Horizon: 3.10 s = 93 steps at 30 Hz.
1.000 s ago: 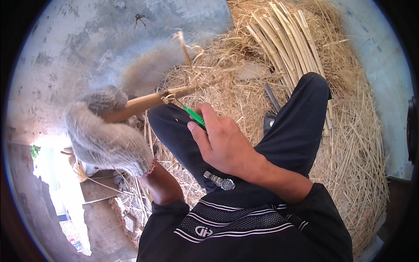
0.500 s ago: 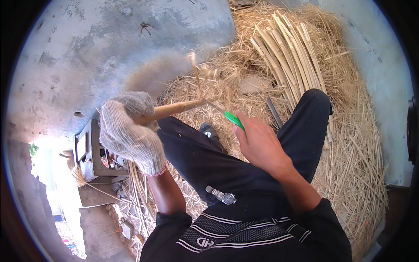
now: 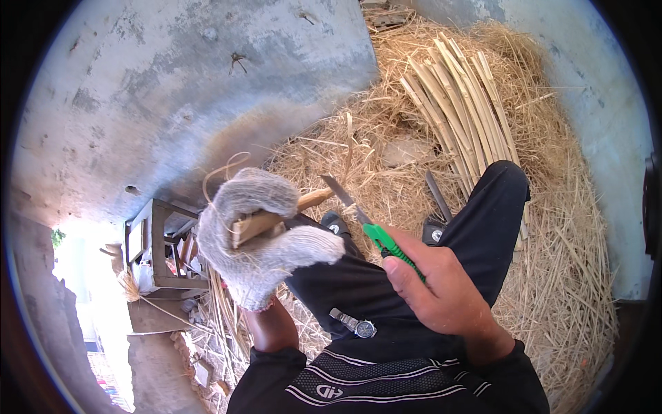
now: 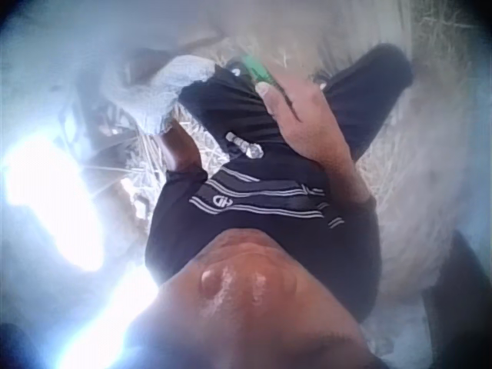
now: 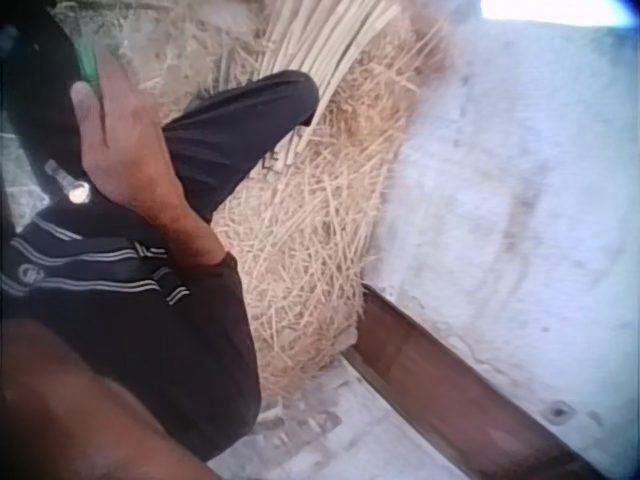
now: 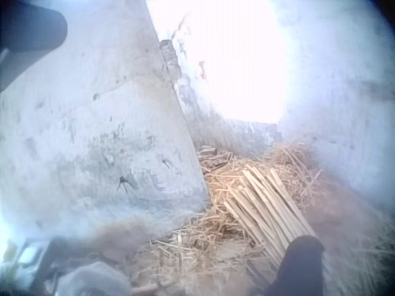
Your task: The person sits cross-legged on a straw-covered floor and uses a green-handled knife to shave the surface of a long bamboo stick. They hold the stick with a gloved left hand and repeatedly scrape the blade along its length to remove the outer layer, producing thin wood shavings.
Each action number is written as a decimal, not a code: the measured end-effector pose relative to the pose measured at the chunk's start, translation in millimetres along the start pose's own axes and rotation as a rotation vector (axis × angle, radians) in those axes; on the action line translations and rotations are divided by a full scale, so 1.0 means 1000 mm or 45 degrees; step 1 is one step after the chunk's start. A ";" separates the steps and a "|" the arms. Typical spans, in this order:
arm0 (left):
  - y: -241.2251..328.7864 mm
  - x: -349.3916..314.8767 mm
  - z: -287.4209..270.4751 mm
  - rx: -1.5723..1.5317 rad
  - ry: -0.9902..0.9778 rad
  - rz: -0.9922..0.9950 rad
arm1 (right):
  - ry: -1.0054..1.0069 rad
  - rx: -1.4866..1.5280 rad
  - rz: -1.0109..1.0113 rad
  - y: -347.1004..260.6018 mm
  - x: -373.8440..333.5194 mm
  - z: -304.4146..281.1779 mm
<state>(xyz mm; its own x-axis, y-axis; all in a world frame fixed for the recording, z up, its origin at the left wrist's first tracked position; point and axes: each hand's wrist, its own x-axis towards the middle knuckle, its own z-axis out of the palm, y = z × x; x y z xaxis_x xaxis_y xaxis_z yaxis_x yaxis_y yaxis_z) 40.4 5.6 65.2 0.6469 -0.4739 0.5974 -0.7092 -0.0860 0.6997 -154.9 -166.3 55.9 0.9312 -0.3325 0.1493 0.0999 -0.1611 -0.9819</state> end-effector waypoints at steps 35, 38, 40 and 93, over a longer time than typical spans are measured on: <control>-0.046 0.009 -0.014 1.297 0.465 0.550 | 0.187 -0.012 -0.286 0.003 0.019 0.033; -0.058 0.007 -0.018 1.384 0.395 0.549 | 0.227 -0.146 -0.279 0.022 0.033 0.052; -0.046 0.007 -0.012 0.919 0.345 0.261 | 0.179 -0.424 -0.104 0.037 0.046 0.057; 0.030 0.066 0.055 -0.151 0.603 0.100 | -0.351 0.028 0.429 0.170 0.135 0.007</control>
<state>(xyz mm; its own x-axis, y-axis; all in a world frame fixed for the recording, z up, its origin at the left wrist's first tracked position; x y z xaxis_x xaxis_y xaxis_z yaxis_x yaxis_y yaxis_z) 46.9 -76.8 103.8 0.6688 -0.0219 0.7431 -0.7418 0.0471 0.6690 -9.6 -231.7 -92.0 0.9716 -0.1021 -0.2136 -0.2208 -0.0649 -0.9732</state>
